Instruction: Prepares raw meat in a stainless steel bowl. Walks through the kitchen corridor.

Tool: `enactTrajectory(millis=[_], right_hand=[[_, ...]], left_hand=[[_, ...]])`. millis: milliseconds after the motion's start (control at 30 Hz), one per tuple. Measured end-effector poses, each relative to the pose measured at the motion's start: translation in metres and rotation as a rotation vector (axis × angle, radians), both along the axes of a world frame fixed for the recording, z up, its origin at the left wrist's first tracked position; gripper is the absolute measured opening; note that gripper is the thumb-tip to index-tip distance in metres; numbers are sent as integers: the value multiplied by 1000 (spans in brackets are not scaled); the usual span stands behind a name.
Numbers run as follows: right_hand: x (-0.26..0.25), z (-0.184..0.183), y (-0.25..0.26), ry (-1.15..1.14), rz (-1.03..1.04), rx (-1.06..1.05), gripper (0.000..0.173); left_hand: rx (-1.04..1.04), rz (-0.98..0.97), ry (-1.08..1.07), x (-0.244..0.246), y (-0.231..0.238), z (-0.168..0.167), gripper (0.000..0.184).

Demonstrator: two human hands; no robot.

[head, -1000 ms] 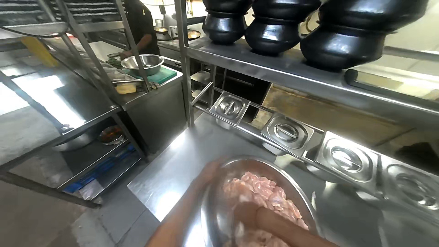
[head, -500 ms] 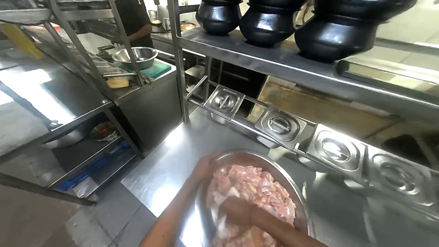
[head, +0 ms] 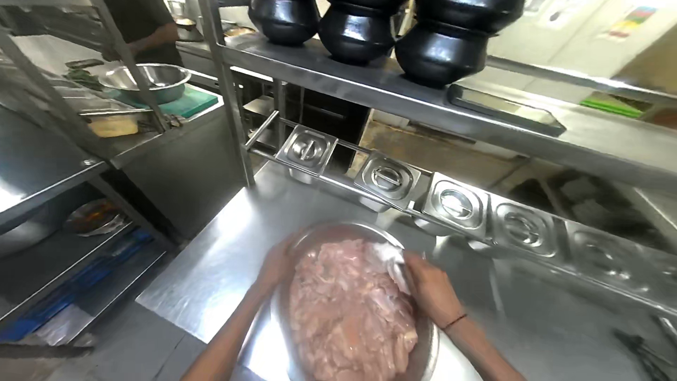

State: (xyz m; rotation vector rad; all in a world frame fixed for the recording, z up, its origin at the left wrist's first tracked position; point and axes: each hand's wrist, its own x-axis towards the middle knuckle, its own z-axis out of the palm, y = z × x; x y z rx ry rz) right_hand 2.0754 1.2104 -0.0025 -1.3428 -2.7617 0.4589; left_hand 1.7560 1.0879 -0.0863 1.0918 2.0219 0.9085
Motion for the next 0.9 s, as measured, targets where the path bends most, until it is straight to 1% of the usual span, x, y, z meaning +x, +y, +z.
enactTrajectory(millis=[33, 67, 100, 167, 233, 267, 333, 367, 400, 433, 500, 567, 633, 667, 733, 767, 833, 900], right_hand=[[7, -5, -14, -154, 28, -90, 37], [13, -19, -31, -242, 96, -189, 36], [17, -39, -50, -249, 194, -233, 34], [0, -71, -72, -123, 390, -321, 29], [-39, -100, -70, -50, 564, -396, 27], [-63, -108, -58, -76, 596, -397, 29], [-100, -107, -28, -233, 510, -343, 44], [-107, -105, -15, -291, 435, -298, 47], [-106, -99, -7, -309, 376, -250, 45], [-97, -92, -7, -319, 360, -218, 43], [-60, -76, -34, -363, 438, -277, 36], [-39, -73, -69, -291, 593, -341, 28], [-61, -85, -86, -190, 705, -390, 24], [-83, -87, -83, -204, 698, -394, 25], [-125, -87, -59, -278, 559, -310, 29], [-136, -84, -45, -318, 457, -276, 33], [-121, -91, -31, -358, 315, -178, 37], [-93, -80, -53, -389, 298, -217, 37]], left_hand=[[11, 33, -17, 1, -4, -2, 47], [25, 72, -39, 4, -8, -6, 46], [36, 108, -61, 7, -12, -8, 46], [45, 158, -71, 11, -16, -10, 47], [27, 133, -57, 12, -22, -11, 52], [10, 91, -40, 9, -24, -9, 56], [2, 27, -34, 2, -30, -7, 61], [9, 24, -39, 2, -34, -7, 60], [20, 41, -45, 1, -36, -6, 58], [35, 70, -51, 2, -36, -5, 56], [61, 129, -71, 9, -38, -8, 53], [45, 158, -74, 13, -32, -5, 52], [14, 134, -51, 11, -26, -4, 53], [2, 107, -44, 10, -24, -5, 54], [-6, 67, -49, 7, -22, -6, 57], [-7, 53, -54, 6, -23, -6, 58], [5, 62, -61, 6, -26, -7, 57], [31, 94, -74, 8, -25, -7, 54]])
